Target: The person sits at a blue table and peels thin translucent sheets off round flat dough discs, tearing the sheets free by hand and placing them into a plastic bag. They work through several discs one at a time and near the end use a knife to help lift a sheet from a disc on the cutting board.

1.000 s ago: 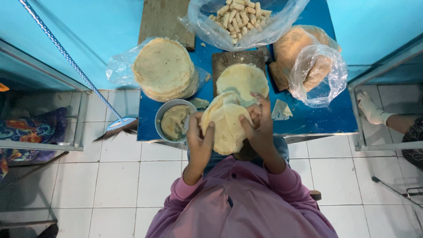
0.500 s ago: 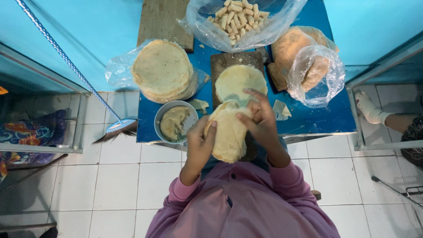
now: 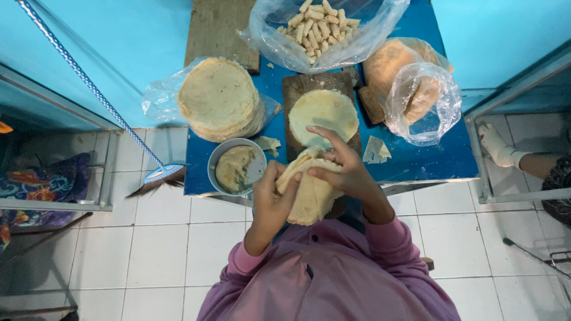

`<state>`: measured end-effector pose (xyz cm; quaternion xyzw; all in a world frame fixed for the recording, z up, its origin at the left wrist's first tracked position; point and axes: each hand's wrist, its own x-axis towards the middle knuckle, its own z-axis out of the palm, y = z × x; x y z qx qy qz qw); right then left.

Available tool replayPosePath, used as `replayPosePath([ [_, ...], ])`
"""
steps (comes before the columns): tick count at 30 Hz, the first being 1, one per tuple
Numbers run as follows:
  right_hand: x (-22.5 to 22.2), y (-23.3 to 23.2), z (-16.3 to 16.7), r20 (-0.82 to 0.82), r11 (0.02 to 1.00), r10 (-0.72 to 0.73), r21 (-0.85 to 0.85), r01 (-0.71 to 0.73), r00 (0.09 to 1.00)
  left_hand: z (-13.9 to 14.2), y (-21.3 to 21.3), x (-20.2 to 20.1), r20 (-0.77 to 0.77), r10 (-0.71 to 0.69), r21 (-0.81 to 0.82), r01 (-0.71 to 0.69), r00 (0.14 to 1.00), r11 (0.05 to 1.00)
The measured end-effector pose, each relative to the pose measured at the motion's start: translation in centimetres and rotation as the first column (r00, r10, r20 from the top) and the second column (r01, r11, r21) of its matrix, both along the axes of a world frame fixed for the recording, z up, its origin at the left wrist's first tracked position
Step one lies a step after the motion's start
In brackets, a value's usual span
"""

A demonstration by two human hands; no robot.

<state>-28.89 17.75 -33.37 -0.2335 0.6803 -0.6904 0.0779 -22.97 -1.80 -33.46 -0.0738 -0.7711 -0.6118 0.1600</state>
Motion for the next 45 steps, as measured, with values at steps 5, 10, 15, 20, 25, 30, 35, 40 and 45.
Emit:
replayPosePath([
  [5,0.5,2.0,-0.8,0.045,0.991,-0.112,-0.074,0.115,0.993,-2.1,-1.1,-0.1,-0.039,0.037,0.327,-0.022,0.999,0.945],
  [10,1.1,3.0,-1.5,0.050,0.960,-0.214,-0.173,0.220,0.975,-3.5,-1.3,0.0,-0.005,0.014,0.634,-0.008,1.000,0.773],
  [15,1.6,3.8,-1.5,0.070,0.935,-0.285,-0.199,0.293,0.956,-3.5,-1.7,-0.1,-0.005,0.134,0.737,-0.087,0.991,0.670],
  [20,1.4,5.5,-2.7,0.148,0.897,-0.258,-0.332,0.294,0.955,-2.6,-2.1,0.6,-0.030,0.240,0.773,-0.130,0.970,0.621],
  [25,1.2,7.4,-2.8,0.132,0.800,-0.384,-0.445,0.401,0.914,-1.0,-2.5,1.0,-0.022,0.394,0.748,-0.246,0.919,0.616],
  [30,1.8,8.8,0.5,-0.031,0.834,-0.520,-0.232,0.500,0.853,0.5,-4.6,1.6,0.013,0.586,0.746,-0.398,0.810,0.534],
  [35,-0.7,7.3,2.8,-0.134,0.903,-0.402,0.106,0.416,0.906,0.4,-5.0,2.4,-0.027,0.622,0.729,-0.410,0.783,0.548],
  [40,-6.9,3.9,0.3,-0.248,0.881,-0.472,-0.134,0.453,0.846,-0.1,-5.3,2.0,-0.052,0.641,0.682,-0.442,0.766,0.583],
  [45,-11.3,4.2,-3.9,-0.308,0.924,-0.290,0.157,0.349,0.906,-0.1,-5.7,2.1,-0.014,0.633,0.706,-0.441,0.774,0.555],
])
